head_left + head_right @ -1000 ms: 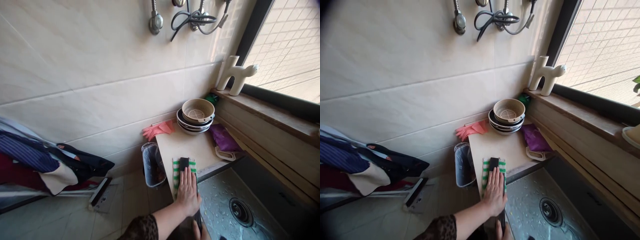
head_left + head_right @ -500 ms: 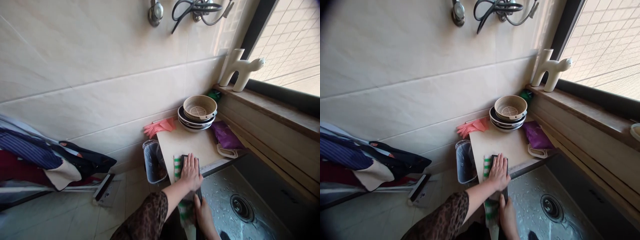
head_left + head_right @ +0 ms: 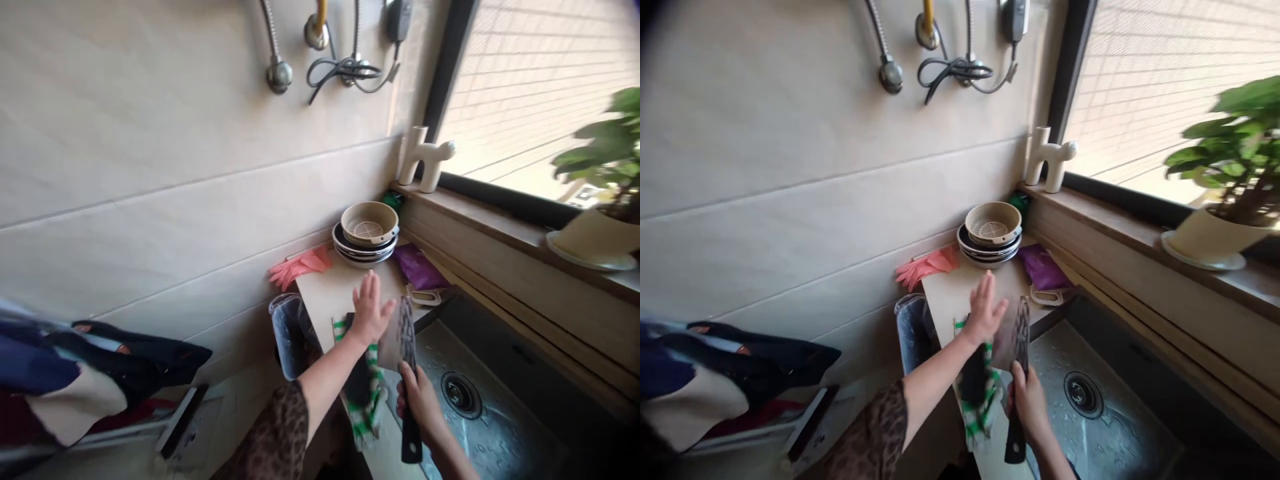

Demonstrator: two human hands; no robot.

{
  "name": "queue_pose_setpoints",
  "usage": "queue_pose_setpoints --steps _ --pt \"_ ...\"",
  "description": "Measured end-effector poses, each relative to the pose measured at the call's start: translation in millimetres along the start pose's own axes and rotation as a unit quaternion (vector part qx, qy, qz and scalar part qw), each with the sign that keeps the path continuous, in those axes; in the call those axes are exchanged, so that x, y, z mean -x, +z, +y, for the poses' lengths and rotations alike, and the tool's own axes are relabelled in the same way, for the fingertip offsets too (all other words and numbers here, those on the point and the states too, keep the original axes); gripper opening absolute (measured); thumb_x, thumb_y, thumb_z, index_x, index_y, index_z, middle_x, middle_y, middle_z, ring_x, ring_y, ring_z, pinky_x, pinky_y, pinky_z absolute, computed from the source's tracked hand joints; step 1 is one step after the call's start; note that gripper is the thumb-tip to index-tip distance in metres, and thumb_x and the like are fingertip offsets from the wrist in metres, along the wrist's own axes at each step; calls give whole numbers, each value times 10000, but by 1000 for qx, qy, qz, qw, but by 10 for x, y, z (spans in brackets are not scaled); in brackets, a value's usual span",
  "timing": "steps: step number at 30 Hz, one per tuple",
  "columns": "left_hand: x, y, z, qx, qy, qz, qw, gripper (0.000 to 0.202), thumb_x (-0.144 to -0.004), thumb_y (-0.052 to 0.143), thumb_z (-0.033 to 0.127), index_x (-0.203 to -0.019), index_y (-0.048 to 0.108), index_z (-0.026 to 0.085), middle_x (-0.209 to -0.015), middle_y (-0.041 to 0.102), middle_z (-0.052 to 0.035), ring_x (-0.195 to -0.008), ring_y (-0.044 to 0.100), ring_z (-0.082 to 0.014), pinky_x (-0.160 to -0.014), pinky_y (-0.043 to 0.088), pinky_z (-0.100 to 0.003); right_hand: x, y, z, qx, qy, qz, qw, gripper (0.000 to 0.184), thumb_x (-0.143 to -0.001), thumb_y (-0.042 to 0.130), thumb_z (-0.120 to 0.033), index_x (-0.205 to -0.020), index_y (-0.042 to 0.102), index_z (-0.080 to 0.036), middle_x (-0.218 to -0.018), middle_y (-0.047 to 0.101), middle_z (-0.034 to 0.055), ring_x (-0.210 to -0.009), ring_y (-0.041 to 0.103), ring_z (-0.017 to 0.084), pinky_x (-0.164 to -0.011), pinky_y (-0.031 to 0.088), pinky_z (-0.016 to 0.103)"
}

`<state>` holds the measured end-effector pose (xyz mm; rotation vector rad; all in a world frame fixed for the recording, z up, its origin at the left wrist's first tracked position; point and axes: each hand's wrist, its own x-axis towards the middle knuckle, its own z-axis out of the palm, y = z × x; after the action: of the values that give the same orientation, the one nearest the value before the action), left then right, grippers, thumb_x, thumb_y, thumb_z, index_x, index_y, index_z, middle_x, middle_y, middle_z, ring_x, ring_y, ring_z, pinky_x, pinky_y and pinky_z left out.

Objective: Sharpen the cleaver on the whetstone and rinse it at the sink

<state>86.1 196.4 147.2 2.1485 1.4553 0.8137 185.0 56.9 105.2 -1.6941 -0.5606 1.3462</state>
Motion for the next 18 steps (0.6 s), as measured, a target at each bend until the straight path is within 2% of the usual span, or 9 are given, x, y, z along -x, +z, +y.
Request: queue_pose_setpoints --steps 1,2,3,4,6,9,12,14,18 --pt "1 -104 57 95 5 56 994 625 -974 336 559 -1446 401 154 -1507 435 -184 -1405 383 -304 -1138 314 -503 118 -133 -104 -53 15 -7 998 483 -679 600 -696 -734 368 -276 -467 430 -113 -337 368 95 -342 322 238" --pt "54 -181 102 192 1 85 978 602 -975 320 600 -1346 510 166 -1362 580 -175 -1280 528 -286 -1076 401 -462 267 -279 -175 -104 30 -17 994 505 -667 640 -688 -733 359 -273 -485 427 -120 -345 347 77 -341 311 222" --pt "147 -225 136 281 -13 82 956 606 -961 323 648 -1209 603 171 -1169 685 -152 -1108 637 -266 -985 477 -420 436 -425 -219 -148 43 -28 988 517 -666 673 -673 -733 358 -268 -500 424 -124 -354 329 61 -344 300 207" --pt "265 -233 164 353 -33 47 934 626 -934 349 697 -1064 657 167 -973 727 -123 -931 688 -245 -881 524 -384 614 -559 -243 -183 54 -36 981 519 -671 696 -657 -733 365 -262 -510 420 -127 -360 310 48 -346 287 192" --pt "525 -160 236 450 -65 -72 888 660 -854 444 773 -866 678 156 -722 708 -79 -693 677 -206 -714 536 -326 951 -774 -253 -223 64 -39 972 506 -688 721 -633 -742 398 -248 -522 418 -126 -370 288 29 -351 267 171" --pt "828 40 454 543 -62 -239 803 704 -724 581 820 -796 684 127 -636 686 -75 -583 632 -175 -607 490 -276 1320 -988 -218 -231 55 -17 971 499 -701 725 -637 -744 429 -238 -535 440 -113 -373 299 23 -349 266 165" --pt "955 188 767 588 -37 -334 736 720 -621 677 822 -736 680 112 -621 669 -73 -573 606 -161 -599 466 -264 1535 -1152 -130 -213 42 0 976 532 -702 702 -687 -721 412 -241 -533 455 -105 -362 313 32 -336 285 180" --pt "979 248 961 595 -36 -363 716 712 -578 710 818 -683 663 115 -604 649 -58 -561 580 -148 -591 451 -257 1644 -1251 -60 -199 36 -3 979 558 -689 683 -731 -738 408 -248 -535 461 -107 -351 307 33 -327 294 186" --pt "1014 353 1239 586 -45 -383 713 704 -551 719 824 -584 619 127 -562 612 -34 -520 525 -123 -549 409 -239 1860 -1418 28 -179 24 -7 983 549 -730 645 -742 -801 405 -254 -543 453 -122 -347 298 23 -332 293 167"
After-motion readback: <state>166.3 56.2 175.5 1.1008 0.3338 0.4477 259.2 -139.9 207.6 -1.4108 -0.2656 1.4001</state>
